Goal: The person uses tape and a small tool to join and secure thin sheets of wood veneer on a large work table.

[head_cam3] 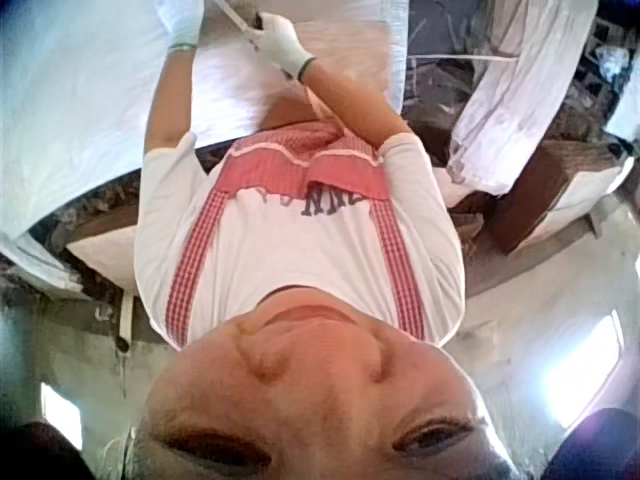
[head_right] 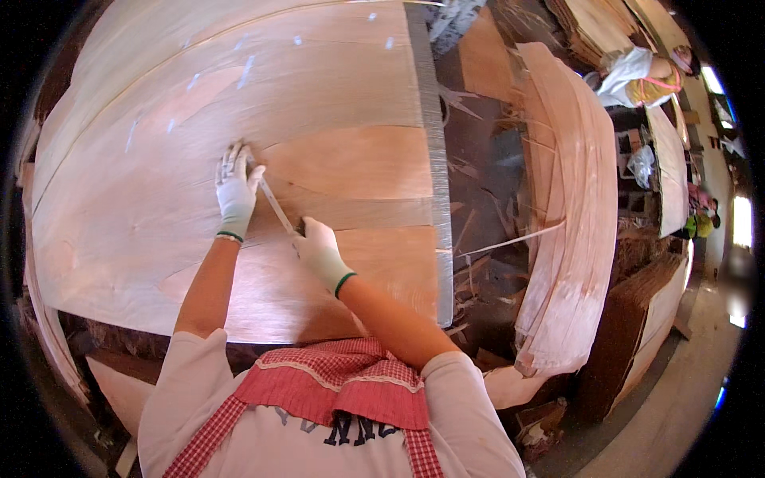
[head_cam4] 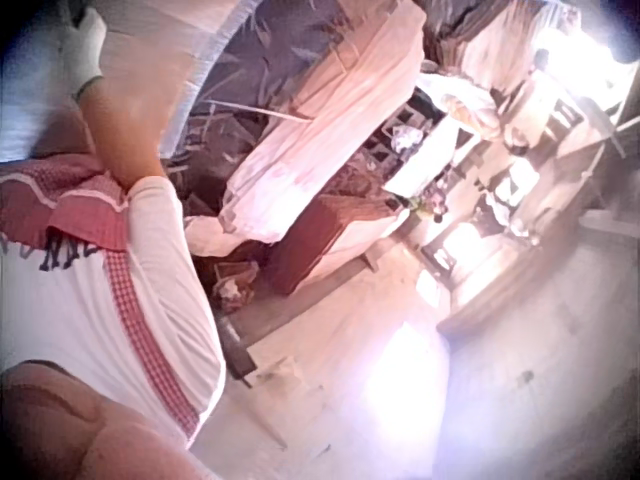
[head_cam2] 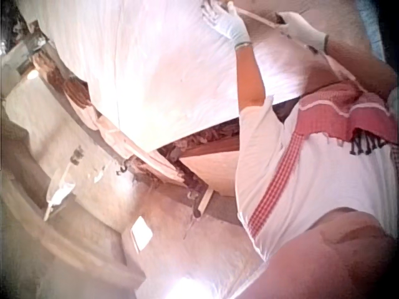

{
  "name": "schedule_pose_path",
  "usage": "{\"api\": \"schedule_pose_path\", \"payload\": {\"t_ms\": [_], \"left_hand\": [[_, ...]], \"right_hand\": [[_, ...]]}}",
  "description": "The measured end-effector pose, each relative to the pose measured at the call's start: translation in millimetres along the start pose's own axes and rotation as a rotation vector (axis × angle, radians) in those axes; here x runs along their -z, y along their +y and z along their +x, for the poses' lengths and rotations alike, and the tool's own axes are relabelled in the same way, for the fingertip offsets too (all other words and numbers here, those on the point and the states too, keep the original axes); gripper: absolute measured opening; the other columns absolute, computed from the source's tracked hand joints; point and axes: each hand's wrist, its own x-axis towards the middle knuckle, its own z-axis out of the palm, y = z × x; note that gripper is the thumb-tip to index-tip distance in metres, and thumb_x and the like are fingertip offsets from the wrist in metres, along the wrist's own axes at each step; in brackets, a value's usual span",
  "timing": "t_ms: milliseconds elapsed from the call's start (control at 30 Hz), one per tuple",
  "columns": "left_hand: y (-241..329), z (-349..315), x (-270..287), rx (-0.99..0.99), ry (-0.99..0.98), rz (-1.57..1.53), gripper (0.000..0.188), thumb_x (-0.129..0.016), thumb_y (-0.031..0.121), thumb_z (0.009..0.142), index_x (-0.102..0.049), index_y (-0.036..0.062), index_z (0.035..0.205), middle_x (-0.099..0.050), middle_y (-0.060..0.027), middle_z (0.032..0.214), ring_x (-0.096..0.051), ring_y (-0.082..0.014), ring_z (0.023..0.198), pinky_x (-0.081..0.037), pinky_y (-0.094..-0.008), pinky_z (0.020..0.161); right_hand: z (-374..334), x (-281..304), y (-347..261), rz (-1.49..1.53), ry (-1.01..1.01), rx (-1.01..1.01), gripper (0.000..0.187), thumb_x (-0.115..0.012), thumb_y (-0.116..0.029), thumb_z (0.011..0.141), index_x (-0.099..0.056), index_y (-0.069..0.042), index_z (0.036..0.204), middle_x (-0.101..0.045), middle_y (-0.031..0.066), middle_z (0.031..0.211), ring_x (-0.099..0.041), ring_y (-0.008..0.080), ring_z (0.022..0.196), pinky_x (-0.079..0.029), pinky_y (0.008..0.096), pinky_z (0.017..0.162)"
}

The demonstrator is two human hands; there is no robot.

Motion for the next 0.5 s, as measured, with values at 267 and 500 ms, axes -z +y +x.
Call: {"api": "schedule_pose_path", "payload": {"t_ms": [267,500], "left_hand": [[8.9,2.4,1.3,0.045,-0.076,0.099,0.046,-0.066,0.033,0.085,-0.054,0.0118,0.124,-0.05,-0.0067,0.139,-0.04,-0.0276,0.134,-0.028,-0.0473,0.111],[163.9,21.7,15.3,-0.306,-0.115,-0.283,0.024,-0.062,0.021,0.086,-0.061,0.0099,0.107,-0.06,-0.0091,0.119,-0.053,-0.0304,0.116,-0.04,-0.0457,0.1]], "right_hand": [[-2.1,156.5,-0.1,0.225,0.15,0.073,0.019,-0.062,-0.018,0.09,-0.061,0.0,0.097,-0.063,0.0066,0.073,-0.057,0.0115,0.059,-0.046,0.0275,0.054],[-111.1,216.3,100.7,0.884,0.906,-0.012,0.018,-0.067,-0.023,0.092,-0.057,-0.008,0.093,-0.058,-0.0012,0.078,-0.046,0.0037,0.058,-0.034,0.0189,0.05]]}}
